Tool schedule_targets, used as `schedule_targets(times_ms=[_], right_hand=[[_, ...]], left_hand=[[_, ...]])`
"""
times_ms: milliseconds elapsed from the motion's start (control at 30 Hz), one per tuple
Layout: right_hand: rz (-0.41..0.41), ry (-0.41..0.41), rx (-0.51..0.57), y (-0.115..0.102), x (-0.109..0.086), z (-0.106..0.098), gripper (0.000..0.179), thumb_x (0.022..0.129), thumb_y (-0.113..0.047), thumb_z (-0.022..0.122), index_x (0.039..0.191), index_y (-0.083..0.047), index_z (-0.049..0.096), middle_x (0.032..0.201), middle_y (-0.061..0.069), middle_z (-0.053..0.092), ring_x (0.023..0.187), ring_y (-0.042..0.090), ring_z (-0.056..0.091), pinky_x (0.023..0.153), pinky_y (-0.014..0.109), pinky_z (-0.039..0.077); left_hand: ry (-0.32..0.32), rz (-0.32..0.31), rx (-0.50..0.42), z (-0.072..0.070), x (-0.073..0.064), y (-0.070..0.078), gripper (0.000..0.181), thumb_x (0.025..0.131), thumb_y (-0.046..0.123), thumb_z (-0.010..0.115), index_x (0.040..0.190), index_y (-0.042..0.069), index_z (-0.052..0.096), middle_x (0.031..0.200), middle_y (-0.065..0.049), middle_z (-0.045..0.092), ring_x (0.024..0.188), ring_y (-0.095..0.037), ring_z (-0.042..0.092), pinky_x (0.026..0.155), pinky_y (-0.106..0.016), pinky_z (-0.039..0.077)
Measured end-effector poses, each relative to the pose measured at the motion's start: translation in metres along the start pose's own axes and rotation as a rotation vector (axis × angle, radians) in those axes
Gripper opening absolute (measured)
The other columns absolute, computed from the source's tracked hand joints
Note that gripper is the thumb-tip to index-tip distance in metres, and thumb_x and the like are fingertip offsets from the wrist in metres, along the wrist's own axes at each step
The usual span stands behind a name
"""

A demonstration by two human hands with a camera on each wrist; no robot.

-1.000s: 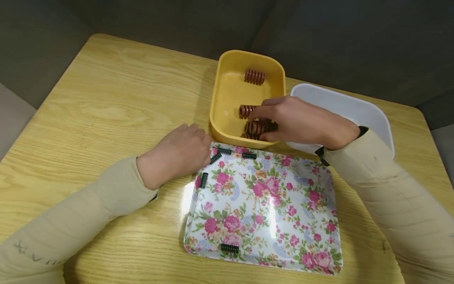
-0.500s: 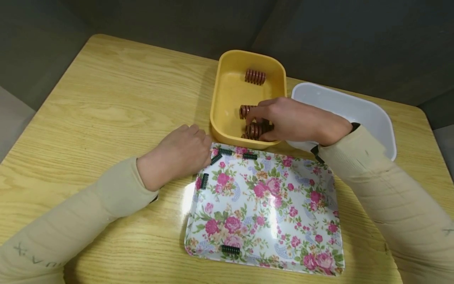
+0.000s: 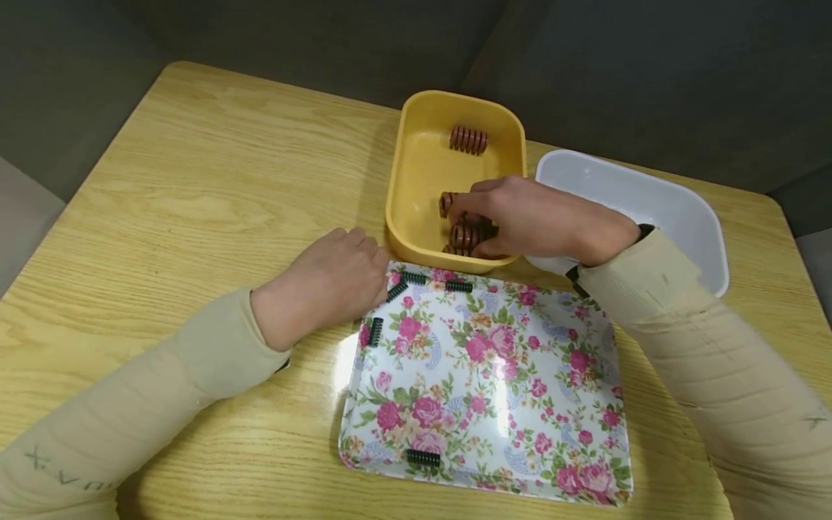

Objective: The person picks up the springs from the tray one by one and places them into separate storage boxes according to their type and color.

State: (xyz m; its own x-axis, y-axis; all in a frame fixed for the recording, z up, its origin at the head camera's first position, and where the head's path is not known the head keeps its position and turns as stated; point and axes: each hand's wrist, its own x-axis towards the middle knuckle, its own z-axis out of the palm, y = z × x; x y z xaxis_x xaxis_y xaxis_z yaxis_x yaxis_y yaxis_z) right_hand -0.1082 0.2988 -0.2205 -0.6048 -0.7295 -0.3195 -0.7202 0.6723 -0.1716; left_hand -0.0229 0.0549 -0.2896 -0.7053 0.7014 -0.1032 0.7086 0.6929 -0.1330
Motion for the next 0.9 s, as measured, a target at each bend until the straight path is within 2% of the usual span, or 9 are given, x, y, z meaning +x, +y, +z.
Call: schedule_targets(times_ms=[233, 400, 533, 700, 900], right_hand=[[0.02, 0.015, 0.003, 0.0, 0.0, 0.003, 0.037, 0.086, -0.016, 0.084, 0.12, -0.014, 0.07, 0.106, 0.007, 0.069, 0.091, 0.019, 0.064, 0.084, 0.041, 0.056], [-0.026, 0.057, 0.021, 0.001, -0.001, 0.007, 0.027, 0.086, -0.014, 0.083, 0.11, -0.012, 0.072, 0.101, 0.004, 0.069, 0.087, 0.018, 0.064, 0.08, 0.037, 0.054], [-0.052, 0.083, 0.004, 0.0, -0.004, 0.01, 0.023, 0.086, -0.016, 0.083, 0.108, -0.012, 0.074, 0.101, 0.003, 0.071, 0.085, 0.016, 0.065, 0.078, 0.036, 0.055], [-0.021, 0.107, -0.04, -0.003, -0.01, 0.01, 0.022, 0.088, -0.016, 0.081, 0.108, -0.011, 0.074, 0.1, 0.004, 0.071, 0.082, 0.016, 0.065, 0.077, 0.036, 0.056], [-0.035, 0.182, -0.061, -0.006, -0.022, 0.009, 0.019, 0.09, -0.02, 0.081, 0.105, -0.012, 0.073, 0.094, 0.003, 0.07, 0.076, 0.014, 0.063, 0.073, 0.033, 0.054]], left_hand=[[0.003, -0.007, -0.022, 0.001, 0.0, 0.0, 0.035, 0.105, 0.03, 0.053, 0.076, 0.01, 0.052, 0.074, -0.004, 0.053, 0.071, -0.02, 0.046, 0.062, -0.031, 0.042], [0.0, 0.0, -0.022, 0.002, 0.0, 0.0, 0.034, 0.105, 0.029, 0.053, 0.076, 0.01, 0.052, 0.074, -0.004, 0.053, 0.071, -0.02, 0.046, 0.063, -0.032, 0.043], [0.001, 0.012, -0.003, 0.002, 0.0, 0.0, 0.033, 0.104, 0.027, 0.055, 0.075, 0.011, 0.052, 0.074, -0.004, 0.052, 0.07, -0.02, 0.045, 0.061, -0.031, 0.041], [0.003, 0.035, 0.027, 0.004, -0.001, -0.001, 0.03, 0.101, 0.02, 0.058, 0.073, 0.012, 0.052, 0.074, -0.003, 0.052, 0.069, -0.02, 0.045, 0.06, -0.03, 0.04], [0.004, 0.056, 0.064, 0.006, -0.001, -0.003, 0.029, 0.101, 0.015, 0.058, 0.073, 0.011, 0.053, 0.073, -0.003, 0.052, 0.069, -0.02, 0.044, 0.059, -0.03, 0.039]])
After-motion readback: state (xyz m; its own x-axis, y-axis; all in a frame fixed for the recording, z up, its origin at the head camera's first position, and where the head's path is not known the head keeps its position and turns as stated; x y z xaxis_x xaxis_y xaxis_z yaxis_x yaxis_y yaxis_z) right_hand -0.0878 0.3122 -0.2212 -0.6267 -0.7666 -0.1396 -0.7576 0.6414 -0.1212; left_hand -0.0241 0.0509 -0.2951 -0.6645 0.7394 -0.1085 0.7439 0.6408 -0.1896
